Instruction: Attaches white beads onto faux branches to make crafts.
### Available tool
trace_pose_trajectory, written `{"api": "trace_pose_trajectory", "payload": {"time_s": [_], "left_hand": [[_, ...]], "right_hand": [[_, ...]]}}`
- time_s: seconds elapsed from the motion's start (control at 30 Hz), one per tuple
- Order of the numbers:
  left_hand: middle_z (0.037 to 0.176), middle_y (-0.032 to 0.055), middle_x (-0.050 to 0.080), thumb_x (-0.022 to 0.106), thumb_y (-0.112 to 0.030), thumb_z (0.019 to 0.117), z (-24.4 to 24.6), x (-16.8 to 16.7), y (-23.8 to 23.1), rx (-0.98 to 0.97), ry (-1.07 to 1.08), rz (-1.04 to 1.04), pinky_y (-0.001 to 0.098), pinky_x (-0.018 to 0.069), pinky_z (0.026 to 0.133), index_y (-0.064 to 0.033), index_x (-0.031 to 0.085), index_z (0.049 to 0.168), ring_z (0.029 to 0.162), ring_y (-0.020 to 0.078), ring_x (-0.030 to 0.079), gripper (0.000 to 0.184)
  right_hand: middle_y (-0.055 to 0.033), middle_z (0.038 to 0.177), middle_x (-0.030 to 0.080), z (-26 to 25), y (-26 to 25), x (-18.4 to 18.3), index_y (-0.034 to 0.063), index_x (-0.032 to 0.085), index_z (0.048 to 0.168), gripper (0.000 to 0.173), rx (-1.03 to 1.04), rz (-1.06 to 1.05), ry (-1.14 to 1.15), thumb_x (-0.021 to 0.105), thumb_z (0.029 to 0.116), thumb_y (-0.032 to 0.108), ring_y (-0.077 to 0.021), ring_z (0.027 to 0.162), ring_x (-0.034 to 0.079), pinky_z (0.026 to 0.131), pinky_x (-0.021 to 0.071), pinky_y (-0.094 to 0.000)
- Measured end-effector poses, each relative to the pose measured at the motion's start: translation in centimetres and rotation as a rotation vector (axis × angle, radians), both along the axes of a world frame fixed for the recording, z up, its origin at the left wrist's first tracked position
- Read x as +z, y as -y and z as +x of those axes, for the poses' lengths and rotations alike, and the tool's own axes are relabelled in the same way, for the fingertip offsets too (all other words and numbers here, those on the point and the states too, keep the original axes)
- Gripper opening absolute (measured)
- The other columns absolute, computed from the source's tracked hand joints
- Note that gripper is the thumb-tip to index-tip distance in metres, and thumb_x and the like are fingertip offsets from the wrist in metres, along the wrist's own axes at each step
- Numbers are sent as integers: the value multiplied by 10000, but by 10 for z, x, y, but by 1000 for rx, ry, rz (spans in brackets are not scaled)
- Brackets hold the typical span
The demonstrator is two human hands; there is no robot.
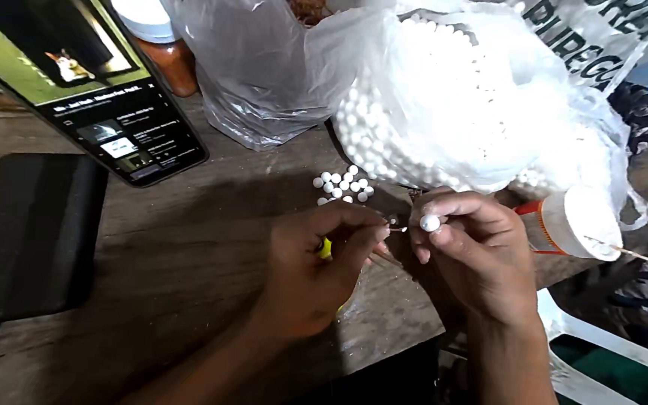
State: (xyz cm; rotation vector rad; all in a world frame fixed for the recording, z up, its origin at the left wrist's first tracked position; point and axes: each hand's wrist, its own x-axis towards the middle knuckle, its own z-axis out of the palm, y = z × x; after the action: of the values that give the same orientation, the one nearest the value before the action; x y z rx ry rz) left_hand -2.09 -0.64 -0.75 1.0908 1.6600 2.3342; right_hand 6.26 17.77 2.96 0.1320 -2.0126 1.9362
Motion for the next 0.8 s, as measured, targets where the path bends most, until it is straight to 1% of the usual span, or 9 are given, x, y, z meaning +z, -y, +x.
{"api": "trace_pose_trajectory", "payload": {"time_s": [0.1,0.2,0.4,0.5,0.8], "left_hand": [[828,-17,733,638,-19,975,0,1,-1,14,2,-3,150,585,682,6,690,960,744,-4,686,60],[817,-7,731,635,-3,968,-1,2,0,10,6,0,153,584,671,19,689,955,732,-1,684,60],[805,5,731,642,17,951,-1,2,0,-7,20,-2,159,584,652,33,688,955,716,8,685,49],[801,8,730,649,20,948,-1,2,0,-13,26,-4,157,583,651,35,688,954,712,8,682,42],[796,18,728,651,19,946,-1,1,0,-24,7,-13,148,565,645,41,691,953,713,5,674,46]], "right_hand": [[43,929,729,-2,5,-3,159,771,1015,78,-54,69,-28,739,944,169,-19,741,656,654,562,-178],[41,945,740,-1,5,-4,156,780,1046,112,-70,80,-18,743,941,163,-12,747,659,661,564,-166],[40,913,742,0,3,-8,149,785,1050,118,-61,49,16,739,944,174,-1,710,649,641,554,-153],[42,919,743,0,3,-8,156,785,1052,121,-64,56,13,745,940,179,0,707,648,633,552,-153],[55,964,743,1,4,-4,164,781,1045,120,-72,147,-15,761,926,159,-10,755,668,659,570,-159]]}}
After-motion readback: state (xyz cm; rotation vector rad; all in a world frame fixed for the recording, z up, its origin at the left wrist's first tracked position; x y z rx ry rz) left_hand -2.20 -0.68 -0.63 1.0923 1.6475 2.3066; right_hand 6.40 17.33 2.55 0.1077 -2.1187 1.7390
